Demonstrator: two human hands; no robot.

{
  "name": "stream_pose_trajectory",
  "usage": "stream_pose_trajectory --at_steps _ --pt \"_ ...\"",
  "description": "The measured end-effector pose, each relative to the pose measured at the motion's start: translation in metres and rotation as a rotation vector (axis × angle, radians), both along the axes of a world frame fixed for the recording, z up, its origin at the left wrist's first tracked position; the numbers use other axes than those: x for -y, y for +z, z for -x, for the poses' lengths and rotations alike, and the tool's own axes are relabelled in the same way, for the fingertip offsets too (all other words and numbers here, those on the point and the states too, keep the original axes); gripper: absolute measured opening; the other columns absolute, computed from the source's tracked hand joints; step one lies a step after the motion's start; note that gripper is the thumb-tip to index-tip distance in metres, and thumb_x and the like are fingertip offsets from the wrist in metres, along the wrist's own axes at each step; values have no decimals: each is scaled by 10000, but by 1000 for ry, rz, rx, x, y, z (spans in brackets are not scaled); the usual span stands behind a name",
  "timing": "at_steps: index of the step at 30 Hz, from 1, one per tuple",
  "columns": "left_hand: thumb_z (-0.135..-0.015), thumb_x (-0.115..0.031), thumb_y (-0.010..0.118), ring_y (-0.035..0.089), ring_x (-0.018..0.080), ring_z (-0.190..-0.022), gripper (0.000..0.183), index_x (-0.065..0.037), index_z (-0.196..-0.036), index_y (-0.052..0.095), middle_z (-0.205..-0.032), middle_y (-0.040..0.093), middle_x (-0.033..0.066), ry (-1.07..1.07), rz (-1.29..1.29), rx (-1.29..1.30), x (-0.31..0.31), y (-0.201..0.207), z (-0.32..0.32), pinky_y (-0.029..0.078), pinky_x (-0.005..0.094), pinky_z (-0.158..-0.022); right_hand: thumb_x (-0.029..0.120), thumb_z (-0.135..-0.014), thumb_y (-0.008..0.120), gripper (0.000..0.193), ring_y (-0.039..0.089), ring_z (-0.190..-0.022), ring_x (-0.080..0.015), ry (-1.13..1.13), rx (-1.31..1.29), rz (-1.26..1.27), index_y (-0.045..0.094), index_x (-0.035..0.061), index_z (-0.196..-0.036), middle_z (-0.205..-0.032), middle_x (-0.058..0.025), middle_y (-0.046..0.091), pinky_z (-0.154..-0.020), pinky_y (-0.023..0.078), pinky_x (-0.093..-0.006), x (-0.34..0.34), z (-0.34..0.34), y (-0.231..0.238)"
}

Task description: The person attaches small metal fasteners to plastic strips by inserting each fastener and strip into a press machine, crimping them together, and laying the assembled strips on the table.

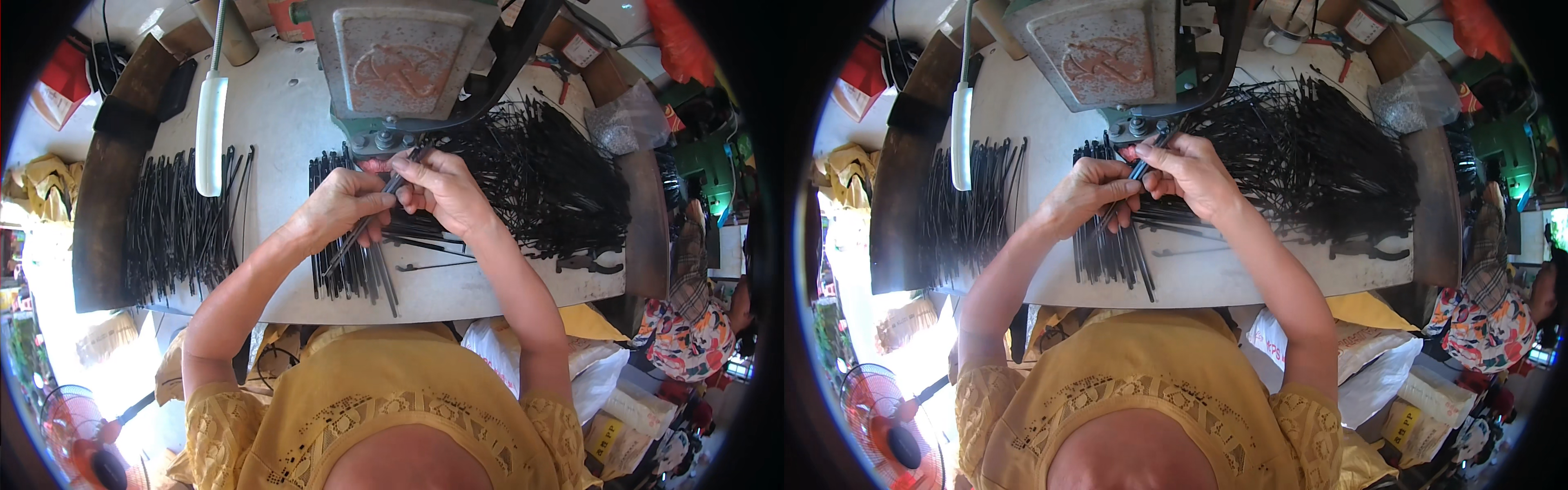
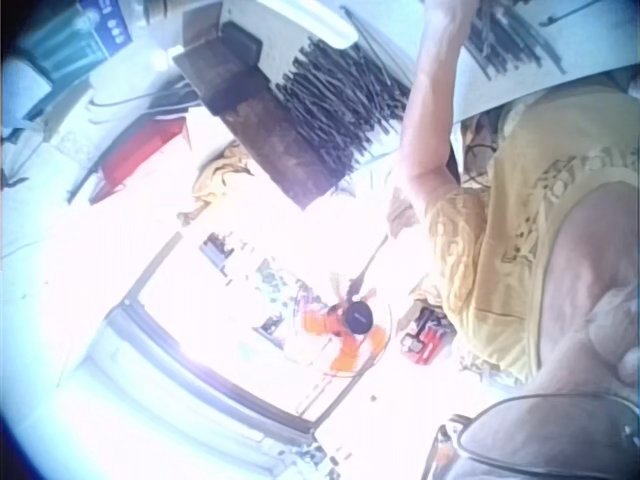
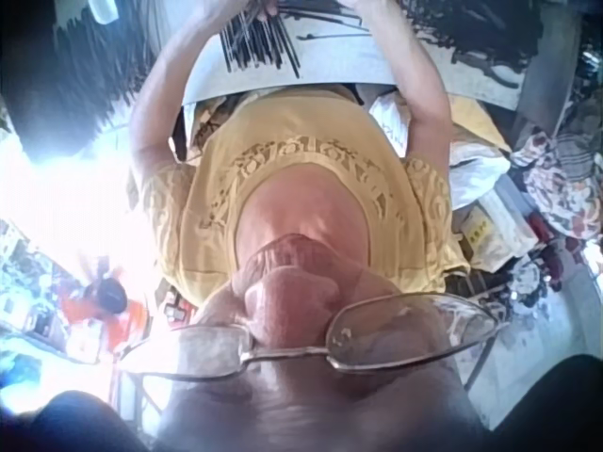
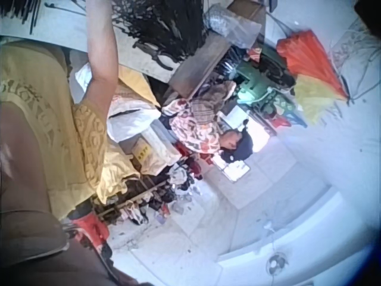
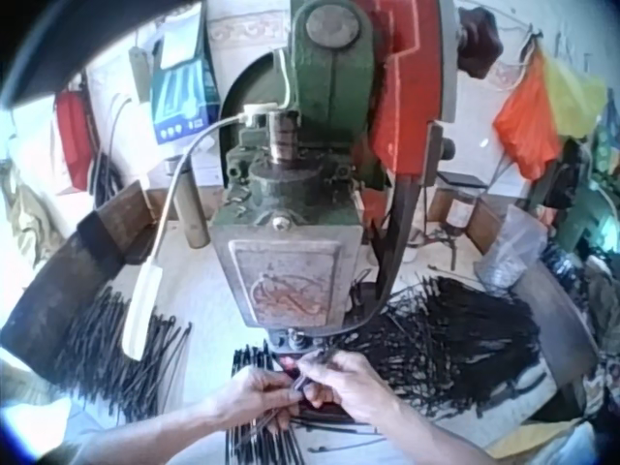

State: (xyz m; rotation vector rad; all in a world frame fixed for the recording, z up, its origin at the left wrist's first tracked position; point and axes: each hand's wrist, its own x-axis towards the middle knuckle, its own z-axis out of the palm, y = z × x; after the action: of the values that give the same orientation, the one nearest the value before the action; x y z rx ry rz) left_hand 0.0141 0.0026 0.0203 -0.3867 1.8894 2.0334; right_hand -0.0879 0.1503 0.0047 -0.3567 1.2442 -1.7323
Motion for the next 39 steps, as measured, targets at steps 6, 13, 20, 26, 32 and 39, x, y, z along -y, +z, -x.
stream_pose_trajectory --at_steps 6,13,20,26,32,39 --pt "-717 -105 636 563 155 -726 284 45 -946 562 -827 581 82 467 1277 -921 -4 1 -6 444 286 -605 110 -825 539 193 614 -722 -224 -285 113 92 533 -57 -920 -836 -146 588 -601 522 -287 -3 26 -11" --pt "-821 -238 572 544 121 -559 227 -14 -859 581 -683 596 79 455 -389 31 -8 -6 8 420 215 -508 108 -855 469 198 599 -841 -271 -357 113 143 515 -58 -952 -884 -180 577 -717 520 -348 6 33 -16" --pt "-818 -158 570 532 138 -531 162 1 -804 542 -661 595 83 665 -544 -135 11 -23 32 396 232 -469 72 -865 462 161 590 -878 -294 -395 145 177 509 -57 -949 -905 -186 568 -766 518 -374 7 25 -12" --pt "-813 -149 578 534 142 -520 152 0 -798 553 -659 600 90 685 -541 -140 12 -27 35 395 238 -455 103 -860 500 176 605 -839 -293 -474 195 251 483 -65 -908 -904 -200 568 -746 527 -368 9 18 -12" --pt "-811 -142 581 532 144 -504 152 8 -809 554 -658 601 94 703 -533 -140 8 -26 37 395 234 -449 94 -863 493 176 602 -850 -295 -501 193 275 477 -72 -921 -916 -198 565 -764 521 -374 12 19 -16" --pt "-818 -185 578 511 116 -528 186 -2 -827 545 -661 581 58 707 -482 -130 6 -25 37 381 207 -447 83 -870 472 193 596 -861 -301 -514 201 259 473 -90 -956 -927 -201 559 -768 519 -383 14 17 -13"
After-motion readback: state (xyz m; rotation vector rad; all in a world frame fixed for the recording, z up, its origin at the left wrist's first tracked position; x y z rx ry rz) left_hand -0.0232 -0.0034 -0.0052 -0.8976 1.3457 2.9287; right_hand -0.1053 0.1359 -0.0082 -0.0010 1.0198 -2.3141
